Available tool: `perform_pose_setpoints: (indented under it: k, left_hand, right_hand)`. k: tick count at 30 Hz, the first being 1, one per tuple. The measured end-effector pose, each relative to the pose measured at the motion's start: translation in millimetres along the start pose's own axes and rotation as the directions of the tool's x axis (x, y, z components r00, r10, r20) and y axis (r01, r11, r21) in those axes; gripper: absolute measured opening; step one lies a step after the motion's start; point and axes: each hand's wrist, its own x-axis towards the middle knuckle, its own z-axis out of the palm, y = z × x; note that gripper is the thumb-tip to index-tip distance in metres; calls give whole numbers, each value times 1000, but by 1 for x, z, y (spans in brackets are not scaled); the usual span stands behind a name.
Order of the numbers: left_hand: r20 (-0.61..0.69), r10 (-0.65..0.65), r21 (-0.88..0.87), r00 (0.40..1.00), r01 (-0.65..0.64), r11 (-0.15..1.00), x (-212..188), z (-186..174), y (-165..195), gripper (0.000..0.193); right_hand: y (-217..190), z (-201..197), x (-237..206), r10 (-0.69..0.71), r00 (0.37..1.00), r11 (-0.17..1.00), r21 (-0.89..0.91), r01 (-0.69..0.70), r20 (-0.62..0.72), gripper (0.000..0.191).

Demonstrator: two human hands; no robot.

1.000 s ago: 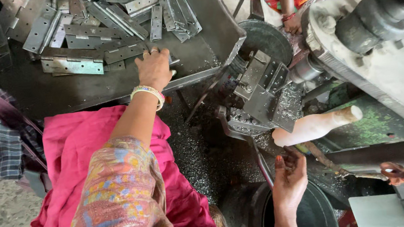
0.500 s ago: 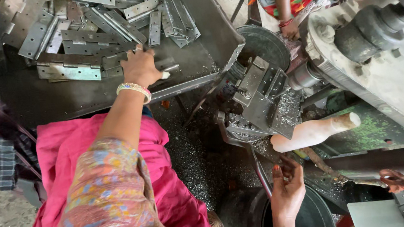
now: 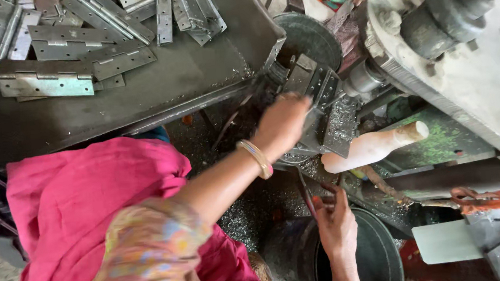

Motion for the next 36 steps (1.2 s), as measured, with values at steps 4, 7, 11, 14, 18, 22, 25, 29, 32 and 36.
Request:
perform_pose_setpoints:
  k: [4,7,11,14,18,22,25,29,32,36]
  left_hand:
    - [242,-229,319,943,146,936,-8,34,24,34]
    - [546,-85,519,833,-257,815,-12,46,32,41]
    - [632,-176,500,754,-224,837,-14,55,34,47]
    - [562,-166,495,810,-169,853,-13,57,32,40]
    - [437,-69,494,897,-175,852,-12,55,30,26]
    - [396,-14,512,918,-209,834,-10,51,30,24]
    - [481,-76,515,873,-211,831,-8,49,33,21]
    - [453,-82,651,888,-267,711,-6,46,38,25]
    - [361,-3,648,933,-248,720,-6,45,42,27]
    - [404,1,687,915,-304,660,-6,46,49,27]
  right_hand:
    - [-9,-3,3,181,958,983,-18,-181,225,47]
    - [-8,-4,7,150,953,988,-11,-153,264,50]
    - [27,8,11,164,943,981,53,-187,289,54]
    - [73,39,6,200,936,975,38,-220,288,44]
    - [110,110,-19,-171,981,985,-4,172,93,23]
    - [107,115,-25,133,936,951,224,-213,325,26]
    - [98,72,-4,207,877,874,322,-365,433,27]
    - [88,56,3,246,887,918,199,-343,391,28]
    - [79,80,-13,-202,972,979,7,203,119,34]
    - [78,83,-17,24,975,995,87,-45,223,29]
